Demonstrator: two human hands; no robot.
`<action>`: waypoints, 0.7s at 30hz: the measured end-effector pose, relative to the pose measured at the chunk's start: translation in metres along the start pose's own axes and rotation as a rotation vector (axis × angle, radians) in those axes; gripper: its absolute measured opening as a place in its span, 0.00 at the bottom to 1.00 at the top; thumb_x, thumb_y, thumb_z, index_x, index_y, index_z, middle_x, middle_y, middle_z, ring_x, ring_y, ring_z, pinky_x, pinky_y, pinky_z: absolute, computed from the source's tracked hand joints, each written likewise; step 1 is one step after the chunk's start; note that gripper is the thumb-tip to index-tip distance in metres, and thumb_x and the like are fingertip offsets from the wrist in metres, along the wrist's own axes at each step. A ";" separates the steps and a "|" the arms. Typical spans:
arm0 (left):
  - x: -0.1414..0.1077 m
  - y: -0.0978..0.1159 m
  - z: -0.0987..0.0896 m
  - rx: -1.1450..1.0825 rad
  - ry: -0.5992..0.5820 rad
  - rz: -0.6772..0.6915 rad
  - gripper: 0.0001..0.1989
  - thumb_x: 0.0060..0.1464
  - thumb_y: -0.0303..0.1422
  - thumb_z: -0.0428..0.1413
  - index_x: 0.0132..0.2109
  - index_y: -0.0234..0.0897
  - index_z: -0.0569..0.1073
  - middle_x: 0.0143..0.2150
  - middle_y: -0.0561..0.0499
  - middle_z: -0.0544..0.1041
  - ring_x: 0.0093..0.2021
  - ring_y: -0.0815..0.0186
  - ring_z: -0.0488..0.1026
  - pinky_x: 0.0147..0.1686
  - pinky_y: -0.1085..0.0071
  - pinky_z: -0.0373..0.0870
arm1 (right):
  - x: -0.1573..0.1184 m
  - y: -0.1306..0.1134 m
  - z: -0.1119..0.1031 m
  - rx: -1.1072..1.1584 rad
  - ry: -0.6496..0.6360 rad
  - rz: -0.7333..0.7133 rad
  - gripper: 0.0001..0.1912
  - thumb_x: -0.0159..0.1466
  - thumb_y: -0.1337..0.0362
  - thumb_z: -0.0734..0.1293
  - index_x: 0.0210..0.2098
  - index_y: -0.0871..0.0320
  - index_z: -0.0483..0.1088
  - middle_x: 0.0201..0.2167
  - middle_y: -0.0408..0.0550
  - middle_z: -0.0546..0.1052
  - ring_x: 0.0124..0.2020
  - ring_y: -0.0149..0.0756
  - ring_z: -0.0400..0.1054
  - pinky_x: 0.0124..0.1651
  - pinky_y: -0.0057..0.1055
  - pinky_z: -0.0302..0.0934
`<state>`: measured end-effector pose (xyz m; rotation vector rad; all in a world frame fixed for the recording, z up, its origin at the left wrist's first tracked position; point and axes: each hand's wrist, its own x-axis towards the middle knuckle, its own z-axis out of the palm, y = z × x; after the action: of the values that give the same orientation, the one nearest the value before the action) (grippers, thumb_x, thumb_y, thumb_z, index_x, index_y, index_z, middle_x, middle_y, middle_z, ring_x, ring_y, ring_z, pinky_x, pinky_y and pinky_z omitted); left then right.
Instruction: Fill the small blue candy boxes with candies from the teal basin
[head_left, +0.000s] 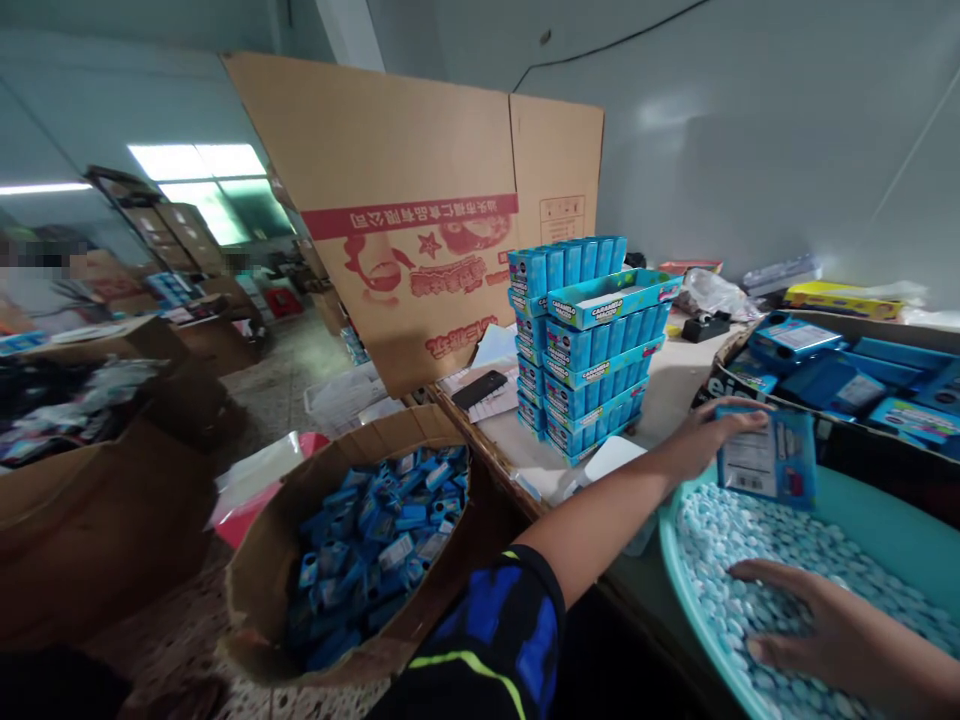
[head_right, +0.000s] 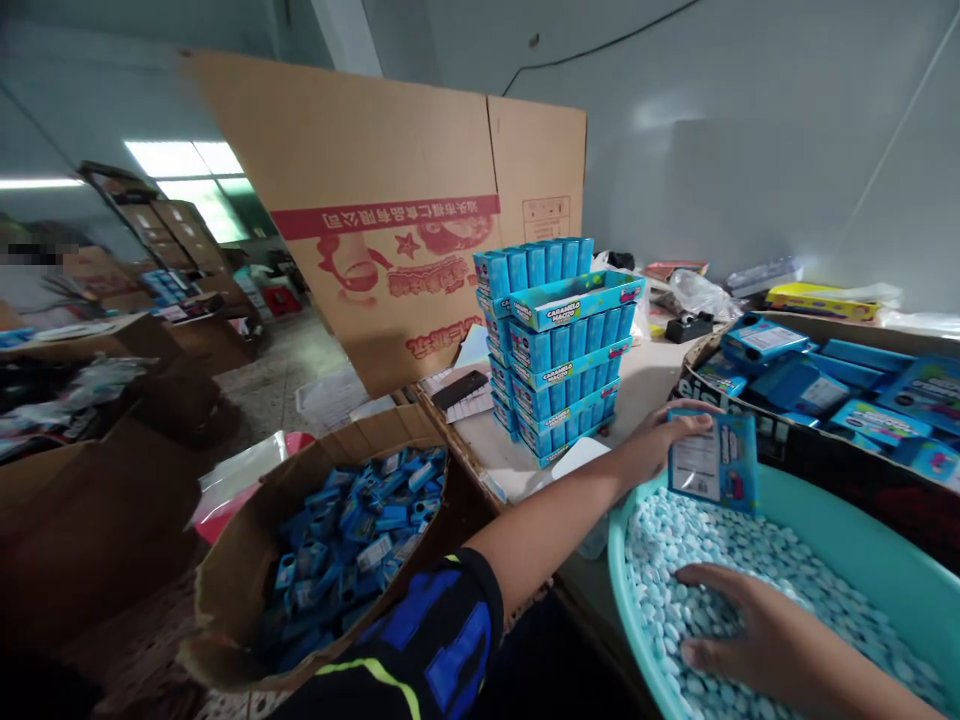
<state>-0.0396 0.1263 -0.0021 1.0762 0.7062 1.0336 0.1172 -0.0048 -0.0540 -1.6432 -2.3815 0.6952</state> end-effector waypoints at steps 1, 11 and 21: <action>-0.004 0.002 0.001 0.097 -0.005 0.019 0.24 0.47 0.44 0.65 0.49 0.37 0.76 0.39 0.48 0.76 0.37 0.64 0.74 0.47 0.62 0.73 | 0.000 -0.003 -0.003 0.051 -0.058 0.000 0.30 0.49 0.42 0.68 0.49 0.41 0.81 0.56 0.46 0.78 0.60 0.54 0.71 0.59 0.39 0.69; -0.013 -0.001 0.011 0.953 -0.358 -0.016 0.42 0.42 0.46 0.68 0.62 0.38 0.67 0.49 0.43 0.77 0.53 0.49 0.75 0.55 0.56 0.71 | -0.004 -0.014 -0.012 0.009 -0.101 0.032 0.33 0.49 0.49 0.63 0.50 0.53 0.82 0.53 0.54 0.80 0.57 0.63 0.72 0.60 0.47 0.67; -0.013 0.008 0.008 0.718 -0.734 -0.186 0.58 0.24 0.35 0.74 0.66 0.29 0.66 0.53 0.45 0.74 0.60 0.45 0.71 0.54 0.61 0.71 | -0.003 0.001 -0.013 0.094 -0.193 -0.075 0.11 0.52 0.44 0.64 0.32 0.32 0.76 0.44 0.60 0.81 0.50 0.54 0.76 0.54 0.48 0.63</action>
<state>-0.0399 0.1122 0.0086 1.8302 0.5508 0.1475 0.1243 -0.0037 -0.0424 -1.5027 -2.4821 0.9755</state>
